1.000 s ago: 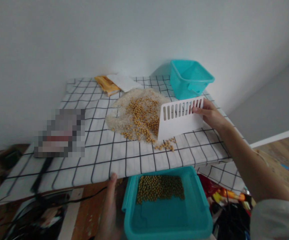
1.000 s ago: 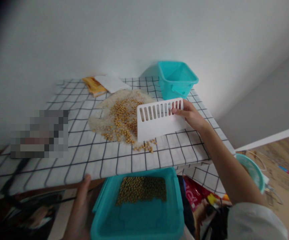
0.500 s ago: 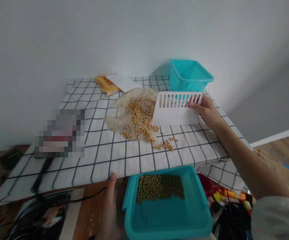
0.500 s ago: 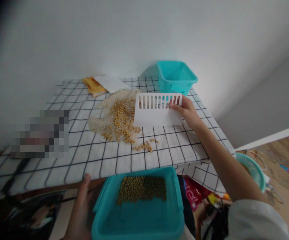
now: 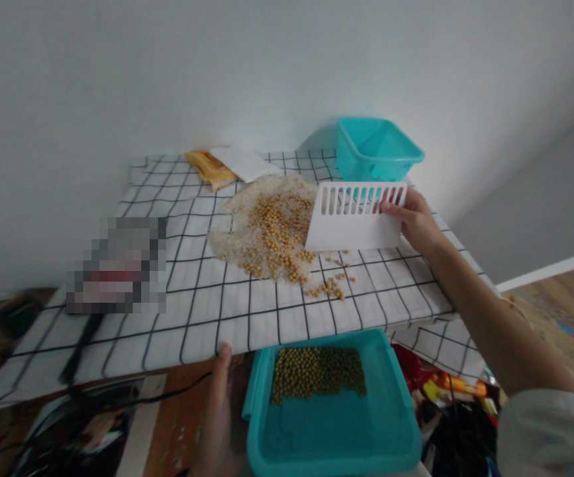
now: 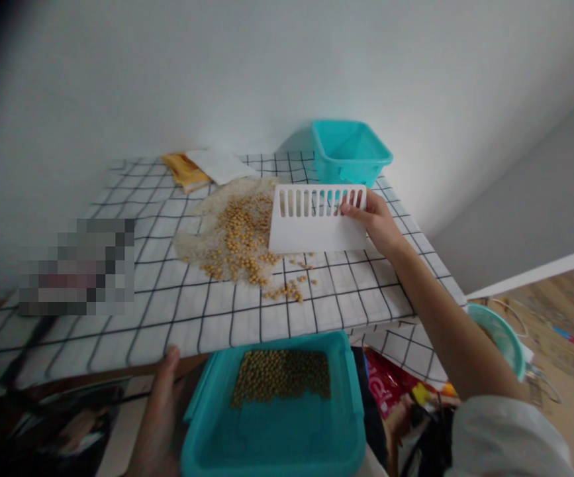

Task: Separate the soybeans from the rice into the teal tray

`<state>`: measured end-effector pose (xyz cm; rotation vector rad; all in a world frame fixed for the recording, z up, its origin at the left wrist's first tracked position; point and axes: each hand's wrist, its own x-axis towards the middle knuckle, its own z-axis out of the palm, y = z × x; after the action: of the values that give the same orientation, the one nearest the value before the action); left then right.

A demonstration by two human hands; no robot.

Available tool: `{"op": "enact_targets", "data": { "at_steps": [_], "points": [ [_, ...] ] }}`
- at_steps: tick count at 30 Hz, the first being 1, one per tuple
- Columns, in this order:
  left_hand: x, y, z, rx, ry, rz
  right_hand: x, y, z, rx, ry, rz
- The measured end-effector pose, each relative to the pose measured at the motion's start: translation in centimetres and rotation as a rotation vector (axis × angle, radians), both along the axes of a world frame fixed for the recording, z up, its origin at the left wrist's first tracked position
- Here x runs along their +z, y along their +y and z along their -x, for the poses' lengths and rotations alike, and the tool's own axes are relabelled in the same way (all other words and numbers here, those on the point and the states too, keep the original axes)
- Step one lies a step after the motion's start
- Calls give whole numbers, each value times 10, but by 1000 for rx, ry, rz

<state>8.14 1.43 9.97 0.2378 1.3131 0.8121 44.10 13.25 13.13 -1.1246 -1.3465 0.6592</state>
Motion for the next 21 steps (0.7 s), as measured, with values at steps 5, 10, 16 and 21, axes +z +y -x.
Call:
{"op": "enact_targets", "data": {
  "at_steps": [5, 10, 16, 21],
  "points": [
    [-1, 1, 0, 62, -24, 44, 2, -2, -1, -49, -6, -9],
    [-2, 1, -1, 69, 42, 7, 4, -4, -6, -91, 46, -47],
    [-3, 0, -1, 125, 80, -29, 3, -4, -6, -88, 48, -35],
    [-7, 0, 5, 34, 2, 8, 2, -5, -7, -59, 71, -7]
  ]
}}
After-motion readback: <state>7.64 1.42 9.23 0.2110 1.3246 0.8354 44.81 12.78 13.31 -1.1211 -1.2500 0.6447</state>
